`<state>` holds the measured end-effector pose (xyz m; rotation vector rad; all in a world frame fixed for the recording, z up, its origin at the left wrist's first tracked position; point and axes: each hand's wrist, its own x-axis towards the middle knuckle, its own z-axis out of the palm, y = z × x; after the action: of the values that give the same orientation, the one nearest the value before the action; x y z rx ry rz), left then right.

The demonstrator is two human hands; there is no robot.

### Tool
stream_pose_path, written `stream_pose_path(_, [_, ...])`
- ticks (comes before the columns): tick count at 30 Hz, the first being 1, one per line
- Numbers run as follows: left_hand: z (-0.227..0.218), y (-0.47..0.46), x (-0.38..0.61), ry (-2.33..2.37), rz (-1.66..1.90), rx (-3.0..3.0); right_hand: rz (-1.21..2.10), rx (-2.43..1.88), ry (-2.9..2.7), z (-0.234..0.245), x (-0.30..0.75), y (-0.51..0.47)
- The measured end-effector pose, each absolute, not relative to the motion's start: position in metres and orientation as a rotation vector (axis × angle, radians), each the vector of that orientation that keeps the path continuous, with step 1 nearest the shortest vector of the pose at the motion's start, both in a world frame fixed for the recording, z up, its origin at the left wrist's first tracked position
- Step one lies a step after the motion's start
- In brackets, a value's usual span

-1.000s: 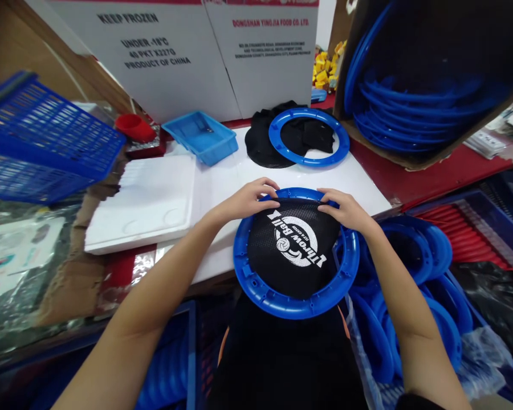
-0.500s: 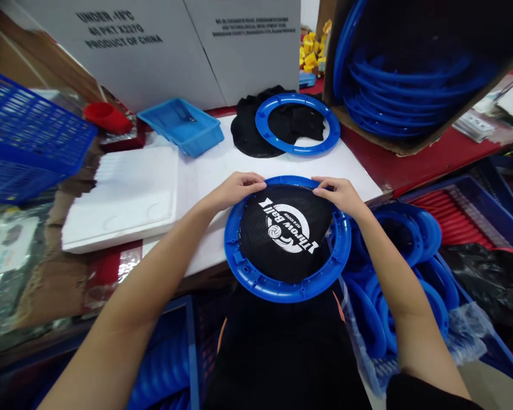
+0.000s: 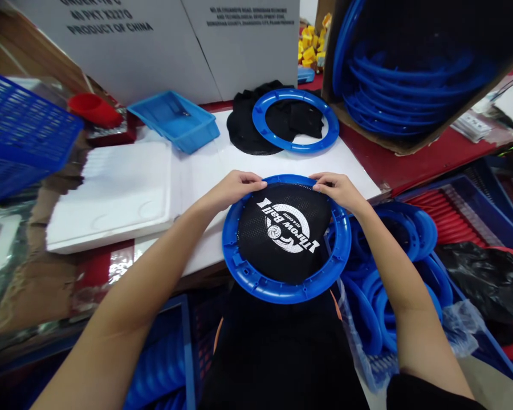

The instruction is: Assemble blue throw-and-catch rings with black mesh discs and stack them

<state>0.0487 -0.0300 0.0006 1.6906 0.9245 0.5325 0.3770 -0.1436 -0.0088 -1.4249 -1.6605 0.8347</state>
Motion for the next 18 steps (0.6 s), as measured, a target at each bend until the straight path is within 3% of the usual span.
stream_pose_path(18, [0.002, -0.024, 0.043, 0.838, 0.478, 1.98, 0.882, -1.363, -1.76, -0.007, 0.388, -0.139])
